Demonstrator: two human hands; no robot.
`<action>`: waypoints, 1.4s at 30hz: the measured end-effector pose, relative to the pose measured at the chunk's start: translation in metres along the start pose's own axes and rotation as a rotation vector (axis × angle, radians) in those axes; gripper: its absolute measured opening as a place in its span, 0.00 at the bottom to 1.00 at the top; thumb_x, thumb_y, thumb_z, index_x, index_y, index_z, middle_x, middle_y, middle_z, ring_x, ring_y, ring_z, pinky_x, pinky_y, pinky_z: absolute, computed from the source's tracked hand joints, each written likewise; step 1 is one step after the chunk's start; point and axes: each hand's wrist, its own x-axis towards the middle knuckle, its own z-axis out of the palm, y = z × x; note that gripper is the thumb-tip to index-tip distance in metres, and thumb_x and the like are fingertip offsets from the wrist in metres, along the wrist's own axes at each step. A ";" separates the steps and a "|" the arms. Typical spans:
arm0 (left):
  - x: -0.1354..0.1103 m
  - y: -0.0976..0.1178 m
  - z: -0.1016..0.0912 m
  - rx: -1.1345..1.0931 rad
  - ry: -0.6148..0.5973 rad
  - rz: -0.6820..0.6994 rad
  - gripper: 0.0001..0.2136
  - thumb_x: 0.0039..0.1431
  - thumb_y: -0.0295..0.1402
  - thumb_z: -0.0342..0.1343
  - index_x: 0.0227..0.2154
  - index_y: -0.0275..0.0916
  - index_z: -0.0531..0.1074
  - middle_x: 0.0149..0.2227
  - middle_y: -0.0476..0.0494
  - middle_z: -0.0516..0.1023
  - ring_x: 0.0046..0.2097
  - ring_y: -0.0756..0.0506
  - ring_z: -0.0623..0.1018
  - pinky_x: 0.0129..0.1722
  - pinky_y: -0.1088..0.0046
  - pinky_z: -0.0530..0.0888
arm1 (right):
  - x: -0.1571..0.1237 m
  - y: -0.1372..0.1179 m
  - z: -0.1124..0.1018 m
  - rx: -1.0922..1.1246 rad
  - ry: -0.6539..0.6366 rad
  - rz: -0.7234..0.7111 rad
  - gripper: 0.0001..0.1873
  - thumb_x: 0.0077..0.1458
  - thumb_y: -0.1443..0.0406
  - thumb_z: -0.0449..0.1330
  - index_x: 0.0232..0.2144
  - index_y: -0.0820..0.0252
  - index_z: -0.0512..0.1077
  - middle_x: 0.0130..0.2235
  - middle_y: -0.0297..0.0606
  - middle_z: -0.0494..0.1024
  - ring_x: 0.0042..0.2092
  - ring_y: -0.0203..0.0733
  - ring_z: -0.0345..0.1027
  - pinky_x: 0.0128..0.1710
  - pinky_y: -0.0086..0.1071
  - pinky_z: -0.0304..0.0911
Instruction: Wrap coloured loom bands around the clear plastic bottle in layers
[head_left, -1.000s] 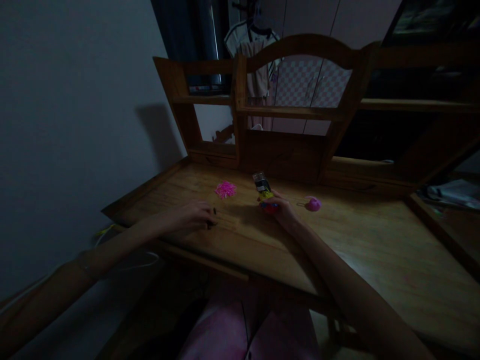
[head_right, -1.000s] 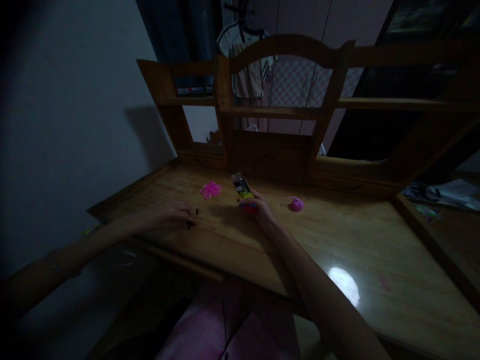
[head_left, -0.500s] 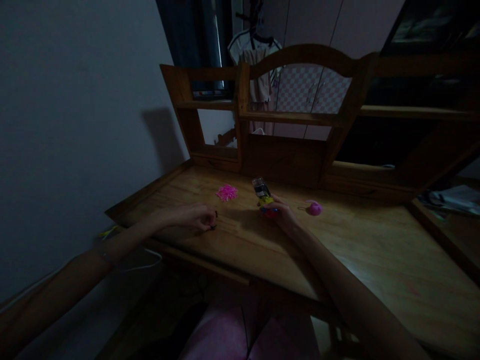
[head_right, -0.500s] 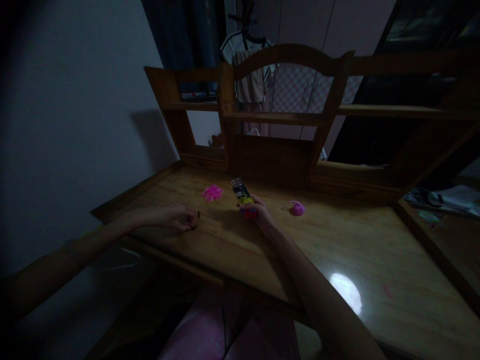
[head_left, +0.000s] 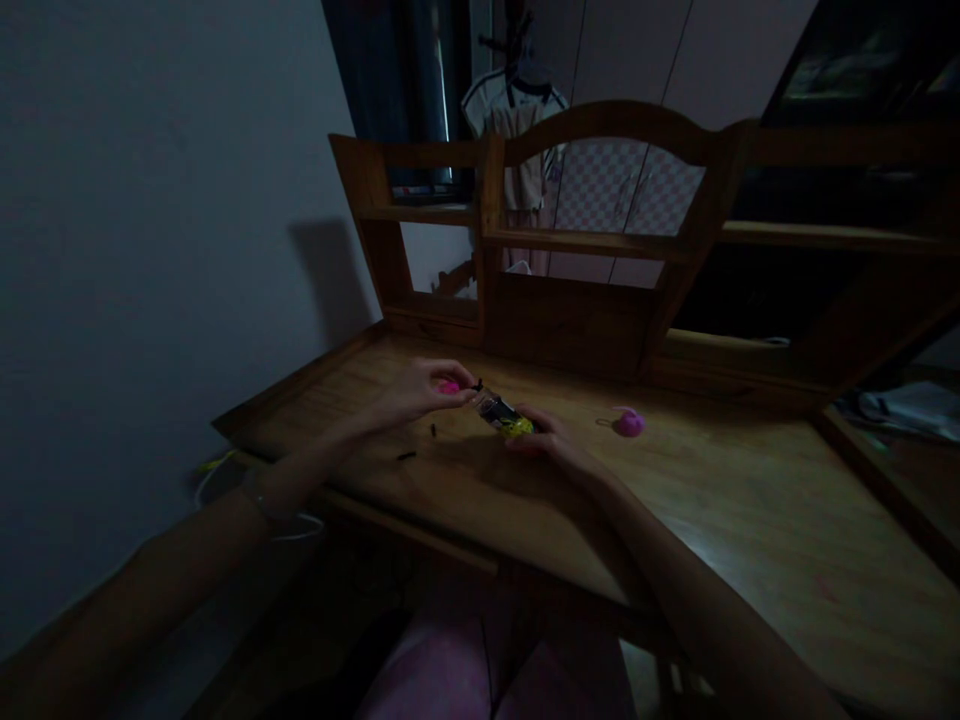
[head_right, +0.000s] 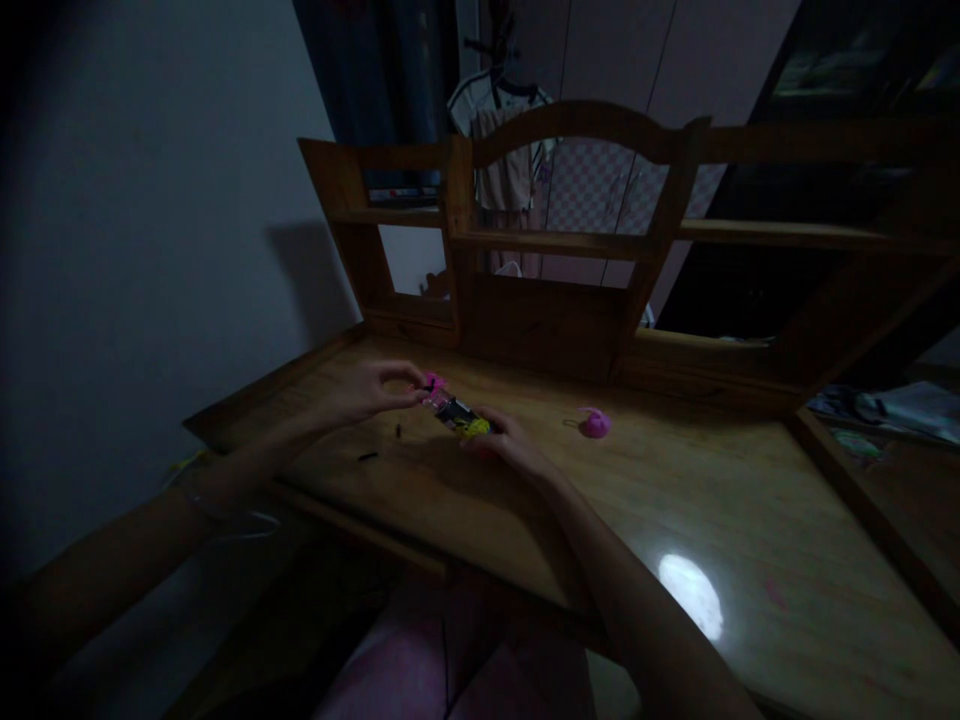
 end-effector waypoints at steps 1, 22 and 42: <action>0.001 0.004 0.001 0.026 0.000 0.020 0.11 0.54 0.40 0.62 0.35 0.37 0.78 0.38 0.44 0.81 0.41 0.45 0.78 0.45 0.69 0.72 | -0.001 -0.002 0.000 -0.013 -0.010 -0.006 0.24 0.45 0.61 0.63 0.48 0.55 0.75 0.45 0.32 0.77 0.48 0.47 0.66 0.49 0.36 0.57; 0.015 0.005 0.002 -0.020 -0.254 0.027 0.11 0.59 0.40 0.58 0.38 0.41 0.82 0.36 0.43 0.80 0.39 0.46 0.76 0.40 0.70 0.72 | -0.001 0.000 0.004 0.054 0.024 0.004 0.23 0.43 0.63 0.63 0.45 0.56 0.76 0.44 0.33 0.77 0.48 0.48 0.65 0.48 0.36 0.55; -0.014 -0.099 -0.014 0.176 -0.486 0.172 0.08 0.60 0.36 0.54 0.34 0.37 0.74 0.42 0.41 0.73 0.43 0.44 0.73 0.44 0.70 0.70 | 0.009 0.023 0.006 0.424 0.074 0.080 0.22 0.38 0.65 0.66 0.41 0.57 0.77 0.39 0.35 0.77 0.39 0.41 0.67 0.36 0.30 0.59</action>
